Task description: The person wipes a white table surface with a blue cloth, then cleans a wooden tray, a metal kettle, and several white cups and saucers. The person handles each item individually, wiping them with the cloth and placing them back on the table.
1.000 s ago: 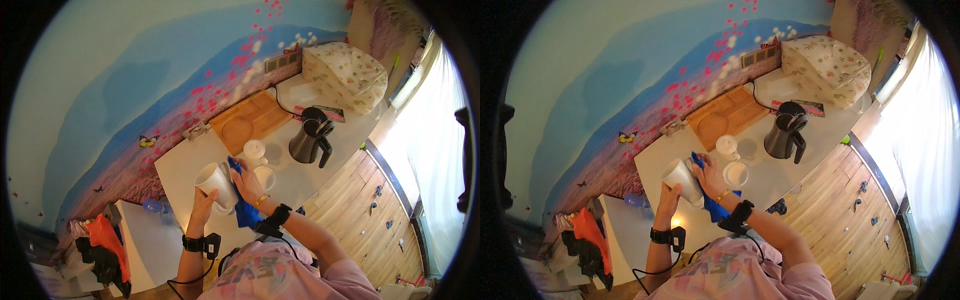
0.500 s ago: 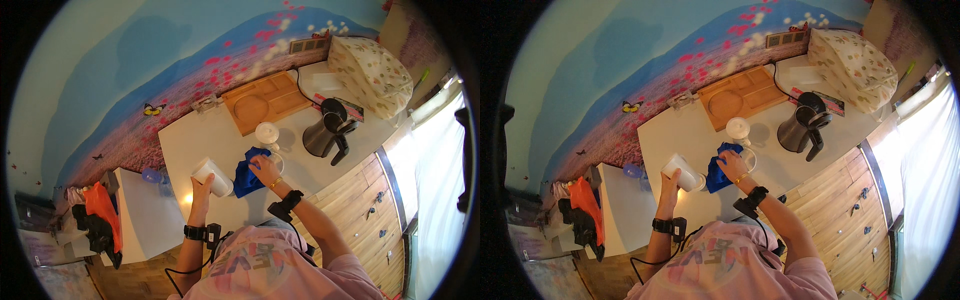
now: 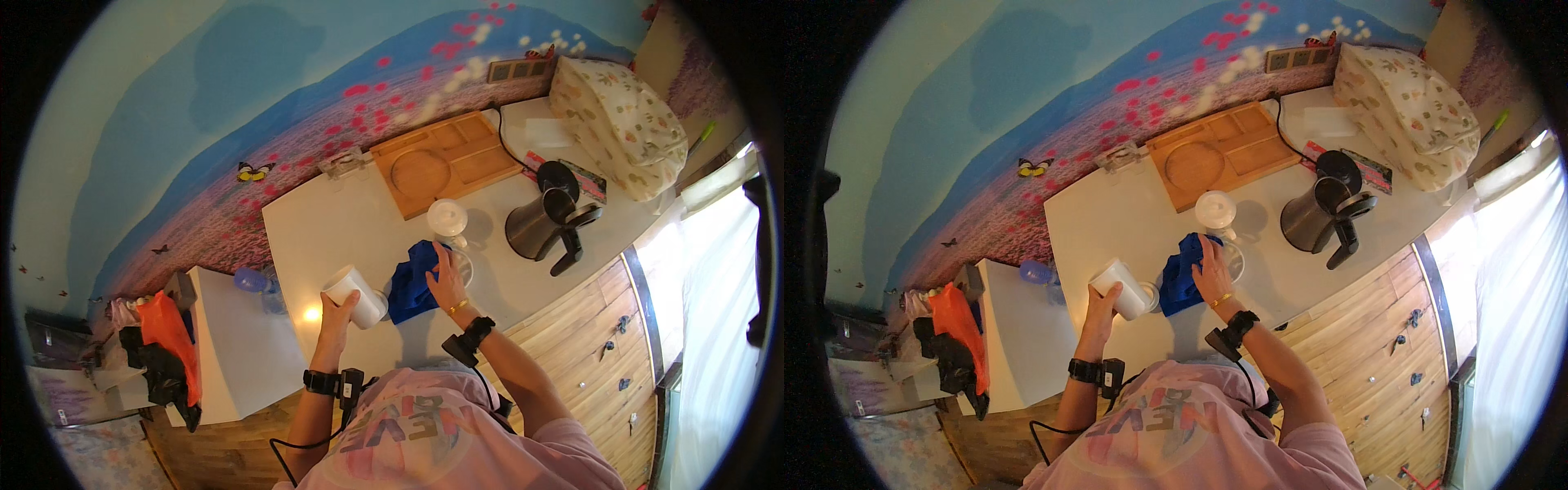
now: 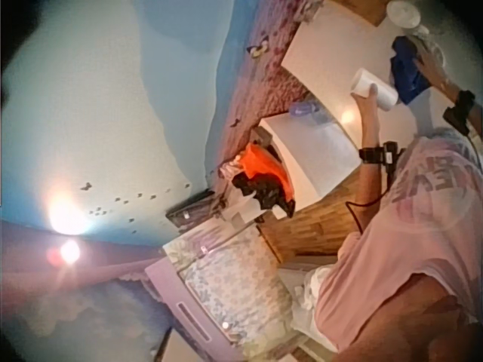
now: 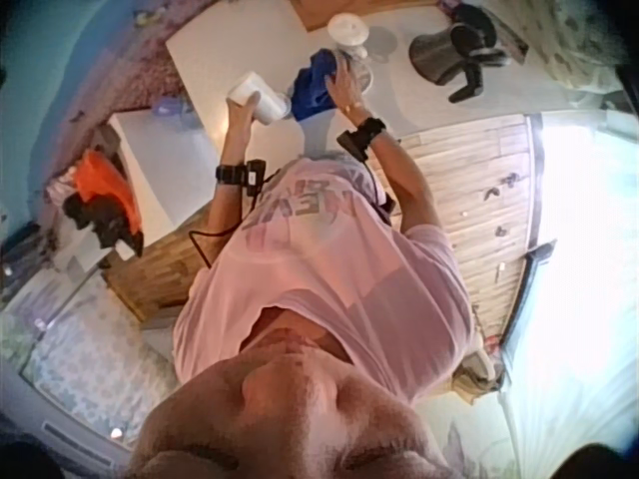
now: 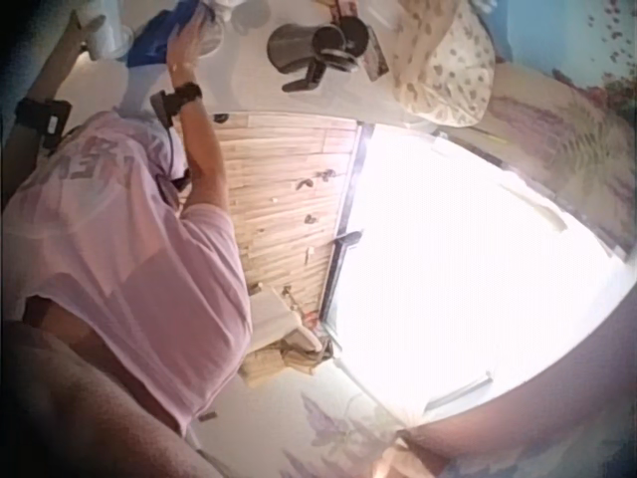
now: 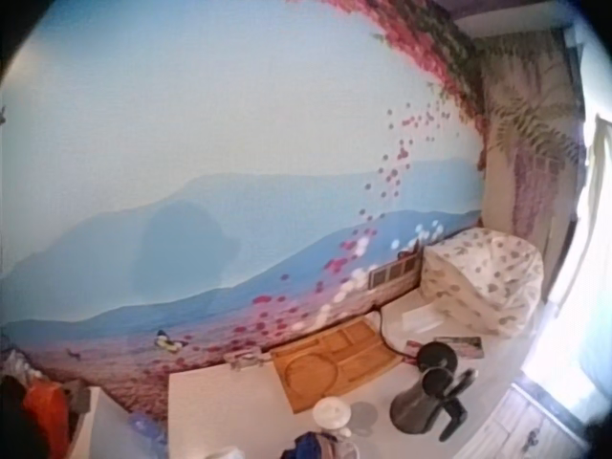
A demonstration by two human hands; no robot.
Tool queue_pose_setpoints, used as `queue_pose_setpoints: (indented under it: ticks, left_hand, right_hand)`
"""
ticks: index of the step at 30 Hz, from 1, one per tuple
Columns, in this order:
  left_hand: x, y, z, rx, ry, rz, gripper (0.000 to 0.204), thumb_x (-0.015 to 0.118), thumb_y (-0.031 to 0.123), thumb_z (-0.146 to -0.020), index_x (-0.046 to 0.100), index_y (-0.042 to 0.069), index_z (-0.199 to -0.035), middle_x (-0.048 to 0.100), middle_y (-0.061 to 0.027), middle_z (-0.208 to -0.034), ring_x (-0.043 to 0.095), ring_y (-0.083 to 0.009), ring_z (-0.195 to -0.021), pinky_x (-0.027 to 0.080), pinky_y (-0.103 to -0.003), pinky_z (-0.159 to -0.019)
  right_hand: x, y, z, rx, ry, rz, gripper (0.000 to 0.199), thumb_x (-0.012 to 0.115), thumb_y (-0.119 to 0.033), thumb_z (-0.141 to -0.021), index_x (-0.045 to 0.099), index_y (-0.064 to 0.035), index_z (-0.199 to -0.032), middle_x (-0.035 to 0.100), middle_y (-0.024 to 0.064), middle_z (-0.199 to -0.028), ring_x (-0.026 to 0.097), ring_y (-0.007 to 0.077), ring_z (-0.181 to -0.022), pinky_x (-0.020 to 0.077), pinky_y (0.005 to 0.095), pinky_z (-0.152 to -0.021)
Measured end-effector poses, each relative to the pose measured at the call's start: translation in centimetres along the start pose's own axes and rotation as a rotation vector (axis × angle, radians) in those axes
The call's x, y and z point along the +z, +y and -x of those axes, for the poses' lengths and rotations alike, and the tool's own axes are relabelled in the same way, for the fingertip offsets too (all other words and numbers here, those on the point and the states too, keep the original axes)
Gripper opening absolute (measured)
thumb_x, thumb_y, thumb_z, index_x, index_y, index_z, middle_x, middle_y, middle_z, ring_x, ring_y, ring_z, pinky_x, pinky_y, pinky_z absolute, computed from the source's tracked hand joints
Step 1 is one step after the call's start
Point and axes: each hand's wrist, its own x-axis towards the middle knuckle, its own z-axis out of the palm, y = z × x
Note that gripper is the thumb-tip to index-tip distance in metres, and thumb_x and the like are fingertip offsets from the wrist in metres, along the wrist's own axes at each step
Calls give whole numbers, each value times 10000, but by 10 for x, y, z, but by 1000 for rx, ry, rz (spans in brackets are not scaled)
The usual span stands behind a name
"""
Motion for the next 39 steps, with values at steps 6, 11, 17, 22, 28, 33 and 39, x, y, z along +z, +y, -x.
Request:
queue_pose_setpoints:
  ticks: [6,11,17,22,28,33,39]
  left_hand:
    - [-7,-1,-2,14,-5,-16,574,628,191,-831,274,72,-1268,433,-125,-1209,469,-248,-1106,467,-401,-873]
    - [-11,-10,-6,25,-29,-30,579,631,192,-829,274,86,-1273,430,-117,-1217,464,-246,-1113,460,-405,-884]
    - [-9,-8,-7,10,-74,-6,591,636,196,-824,274,89,-1278,428,-119,-1223,464,-249,-1116,458,-414,-885]
    - [1,8,0,-17,-115,32,617,664,218,-802,289,83,-1274,437,-117,-1213,467,-246,-1110,461,-404,-878]
    - [12,24,3,52,-287,97,592,639,227,-826,292,96,-1287,457,-75,-1200,486,-187,-1081,471,-348,-860]
    - [19,28,3,-12,-323,134,557,579,229,-873,276,122,-1328,459,-35,-1210,491,-154,-1074,488,-330,-835]
    - [10,32,10,-75,-463,169,638,577,307,-871,220,112,-1362,433,-49,-1258,482,-161,-1100,463,-316,-860]
  right_hand:
    - [8,0,-6,193,-40,-151,498,639,-119,-740,425,-86,-1188,592,141,-908,589,293,-746,485,383,-689]
    - [4,1,-4,205,-84,-85,223,667,-184,-729,544,-48,-856,587,112,-702,588,274,-692,468,356,-614]
    - [-36,-30,-23,-43,-72,161,244,653,-233,-760,519,-31,-730,553,138,-640,541,304,-597,428,363,-542]
    - [-54,-88,-32,74,-61,-355,262,621,-230,-812,505,-10,-728,516,115,-597,486,203,-522,394,303,-502]
    - [-39,-144,-9,-101,-225,-525,202,633,-173,-807,533,-6,-753,544,93,-638,517,165,-550,414,274,-512]
    - [-22,-145,-7,-529,-11,-309,116,636,-114,-771,560,-30,-753,508,108,-747,507,291,-712,422,352,-608]
    - [-18,-131,-13,-216,-104,-484,270,608,-169,-807,497,-15,-998,504,147,-893,507,303,-801,421,348,-686]
